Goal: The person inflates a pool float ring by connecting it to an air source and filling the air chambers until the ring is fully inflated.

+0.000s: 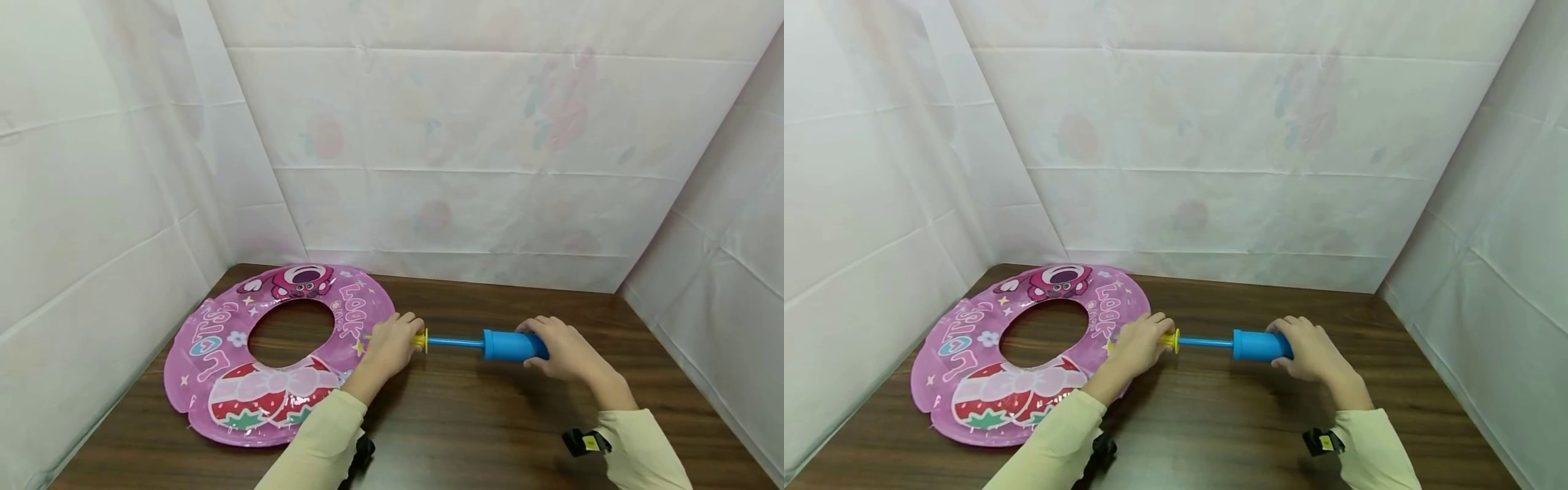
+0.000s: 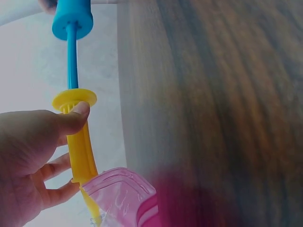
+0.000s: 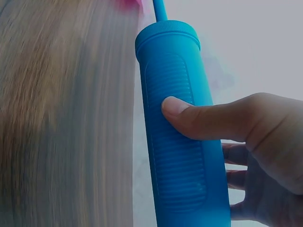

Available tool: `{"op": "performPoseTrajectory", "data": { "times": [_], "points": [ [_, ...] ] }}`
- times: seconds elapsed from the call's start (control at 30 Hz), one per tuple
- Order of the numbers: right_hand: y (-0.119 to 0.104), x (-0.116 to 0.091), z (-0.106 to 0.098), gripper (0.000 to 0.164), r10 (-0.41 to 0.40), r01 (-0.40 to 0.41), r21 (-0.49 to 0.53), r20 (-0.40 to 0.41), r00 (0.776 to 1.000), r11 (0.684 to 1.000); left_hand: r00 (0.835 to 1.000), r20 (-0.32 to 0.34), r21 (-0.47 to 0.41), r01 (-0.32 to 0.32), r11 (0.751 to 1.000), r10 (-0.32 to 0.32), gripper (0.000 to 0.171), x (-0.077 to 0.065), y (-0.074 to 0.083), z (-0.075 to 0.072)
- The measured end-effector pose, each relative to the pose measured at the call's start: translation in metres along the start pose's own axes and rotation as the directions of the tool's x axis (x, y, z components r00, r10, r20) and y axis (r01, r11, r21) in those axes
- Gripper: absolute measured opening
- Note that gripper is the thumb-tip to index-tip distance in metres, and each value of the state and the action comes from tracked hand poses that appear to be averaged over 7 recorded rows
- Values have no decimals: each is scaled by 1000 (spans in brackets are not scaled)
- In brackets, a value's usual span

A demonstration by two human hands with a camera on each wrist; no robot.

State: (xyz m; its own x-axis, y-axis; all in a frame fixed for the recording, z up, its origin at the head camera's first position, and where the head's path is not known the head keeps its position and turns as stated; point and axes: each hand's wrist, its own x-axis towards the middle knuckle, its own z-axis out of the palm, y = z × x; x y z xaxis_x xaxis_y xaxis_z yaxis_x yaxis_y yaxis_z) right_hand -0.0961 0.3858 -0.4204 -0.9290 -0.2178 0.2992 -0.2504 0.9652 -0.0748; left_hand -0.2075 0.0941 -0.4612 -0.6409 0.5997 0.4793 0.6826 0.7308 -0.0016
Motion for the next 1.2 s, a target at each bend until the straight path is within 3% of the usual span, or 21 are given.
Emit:
{"op": "performPoseTrajectory", "data": {
  "times": [0.47,0.97,1.2],
  "points": [
    [16,-24,-8,50,24,-23,37,-16,1000,999,1000,-10,7,-14,1000,14,27,-5,0,1],
    [-17,1,1,49,-105,98,-99,-73,992,990,1000,5,-16,-1,1000,1,29,-3,7,3],
    [-38,18,10,56,-115,97,-176,-95,989,980,1000,-22,-15,1,1000,-1,29,0,10,2]
  ]
}}
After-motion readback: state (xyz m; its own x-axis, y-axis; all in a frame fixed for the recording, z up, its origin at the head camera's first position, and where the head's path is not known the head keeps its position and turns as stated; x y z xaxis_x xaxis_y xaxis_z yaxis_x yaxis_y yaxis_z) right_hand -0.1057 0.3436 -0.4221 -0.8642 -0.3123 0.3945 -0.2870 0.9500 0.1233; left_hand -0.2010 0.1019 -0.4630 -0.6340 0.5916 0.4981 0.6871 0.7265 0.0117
